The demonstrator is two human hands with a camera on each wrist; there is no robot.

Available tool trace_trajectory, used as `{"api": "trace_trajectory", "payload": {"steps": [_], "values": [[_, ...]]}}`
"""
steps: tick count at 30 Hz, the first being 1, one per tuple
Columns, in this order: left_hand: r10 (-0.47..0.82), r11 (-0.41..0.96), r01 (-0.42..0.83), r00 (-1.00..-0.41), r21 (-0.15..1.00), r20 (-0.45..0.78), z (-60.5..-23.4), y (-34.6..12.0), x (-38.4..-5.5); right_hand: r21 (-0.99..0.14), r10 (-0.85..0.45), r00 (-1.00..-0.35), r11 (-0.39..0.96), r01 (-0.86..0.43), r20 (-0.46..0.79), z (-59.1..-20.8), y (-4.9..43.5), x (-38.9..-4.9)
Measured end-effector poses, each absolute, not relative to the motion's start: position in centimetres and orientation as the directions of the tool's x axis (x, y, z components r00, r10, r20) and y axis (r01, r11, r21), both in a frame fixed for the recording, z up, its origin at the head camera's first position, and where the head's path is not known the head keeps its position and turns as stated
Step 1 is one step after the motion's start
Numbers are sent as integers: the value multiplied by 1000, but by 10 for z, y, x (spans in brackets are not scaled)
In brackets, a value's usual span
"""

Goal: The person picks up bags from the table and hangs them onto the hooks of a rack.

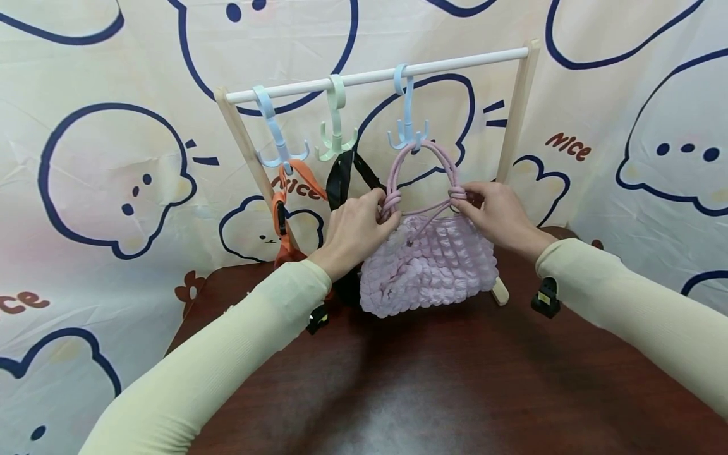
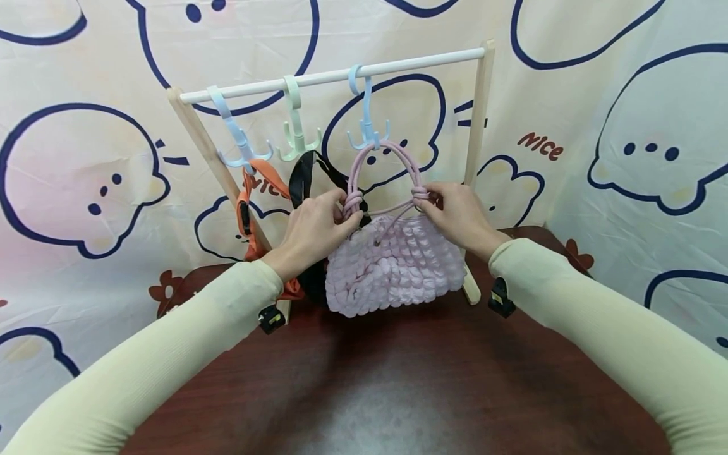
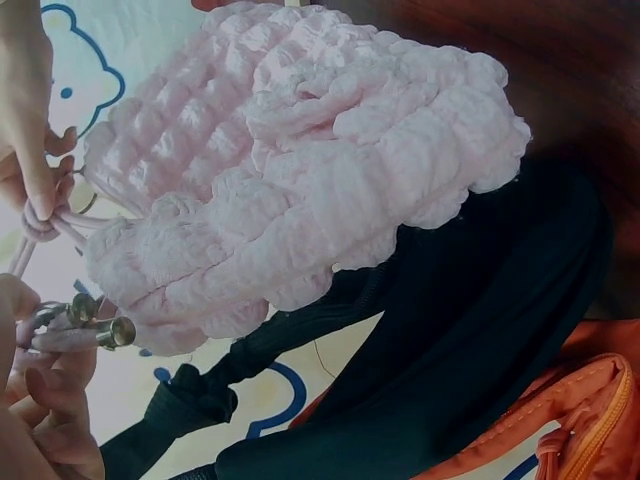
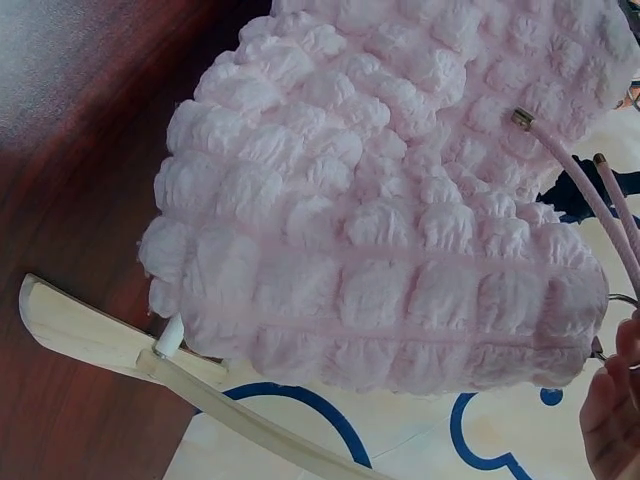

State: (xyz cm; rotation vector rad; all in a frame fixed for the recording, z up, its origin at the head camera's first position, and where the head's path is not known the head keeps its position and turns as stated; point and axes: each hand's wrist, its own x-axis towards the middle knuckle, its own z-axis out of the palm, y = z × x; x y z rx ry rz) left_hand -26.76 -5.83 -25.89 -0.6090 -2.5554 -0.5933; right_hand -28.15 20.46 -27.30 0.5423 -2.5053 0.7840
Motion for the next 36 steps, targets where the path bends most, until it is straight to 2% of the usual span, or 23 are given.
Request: {"api": "trace_trajectory", "payload": {"steps": [21, 36], "values": [[313, 818, 493, -815, 297, 488, -264, -54, -271, -450, -217, -855, 774, -445, 471, -277, 198, -286], [317, 826, 499, -796, 262, 515, -270, -52, -275, -459, -225, -860, 768, -446, 458, -282, 192, -290]]}}
